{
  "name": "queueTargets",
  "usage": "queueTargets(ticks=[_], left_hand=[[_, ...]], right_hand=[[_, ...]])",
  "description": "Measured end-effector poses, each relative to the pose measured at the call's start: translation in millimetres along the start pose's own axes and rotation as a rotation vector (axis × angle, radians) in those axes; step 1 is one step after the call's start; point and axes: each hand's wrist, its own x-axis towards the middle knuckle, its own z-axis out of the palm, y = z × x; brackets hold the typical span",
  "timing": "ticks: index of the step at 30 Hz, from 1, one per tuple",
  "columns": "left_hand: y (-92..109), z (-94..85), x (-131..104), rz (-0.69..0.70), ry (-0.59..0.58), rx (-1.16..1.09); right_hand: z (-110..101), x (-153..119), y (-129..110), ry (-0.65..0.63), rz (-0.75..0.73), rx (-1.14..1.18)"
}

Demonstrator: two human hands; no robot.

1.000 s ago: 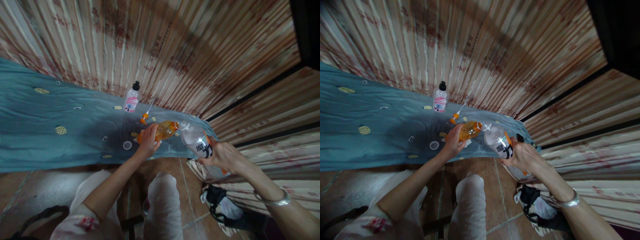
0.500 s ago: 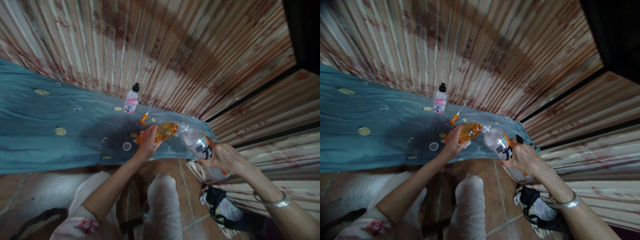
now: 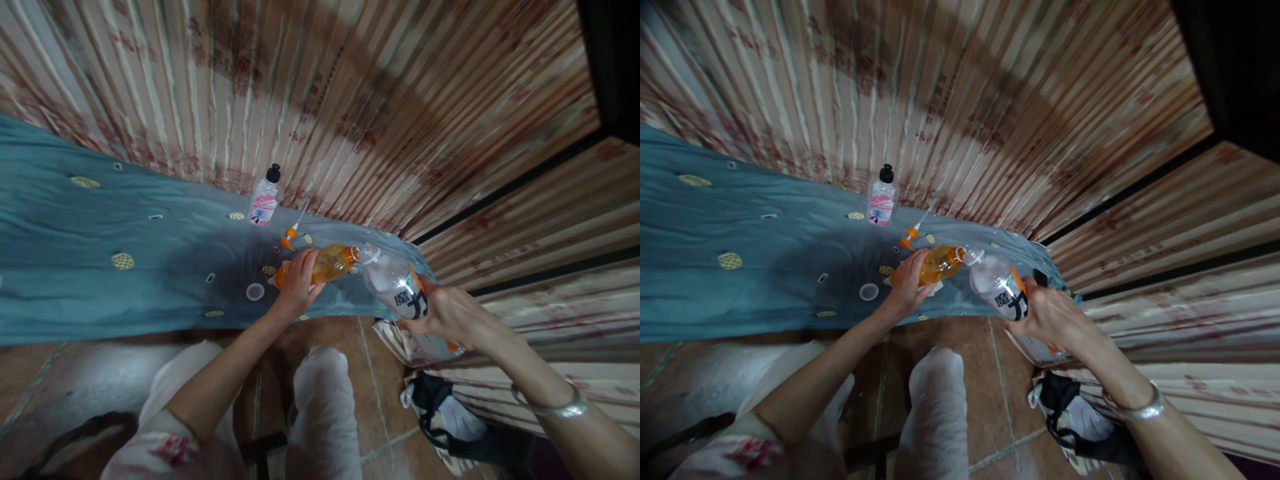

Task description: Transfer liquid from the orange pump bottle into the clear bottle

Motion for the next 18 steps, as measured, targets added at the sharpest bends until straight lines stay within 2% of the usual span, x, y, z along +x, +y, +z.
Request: queueTargets(ticks=[6,18], left_hand=[[3.0,-2.3,0.4,-0.018,-0.023,0.067],[-1.0,0.5,-1.4,-0.041,-0.016,-0.017]], right_hand=[[0.3,0.1,-0.7,0.037,-0.002,-0.012],[0.3,0.4,-0.3,0.044,-0.031,-0.051]])
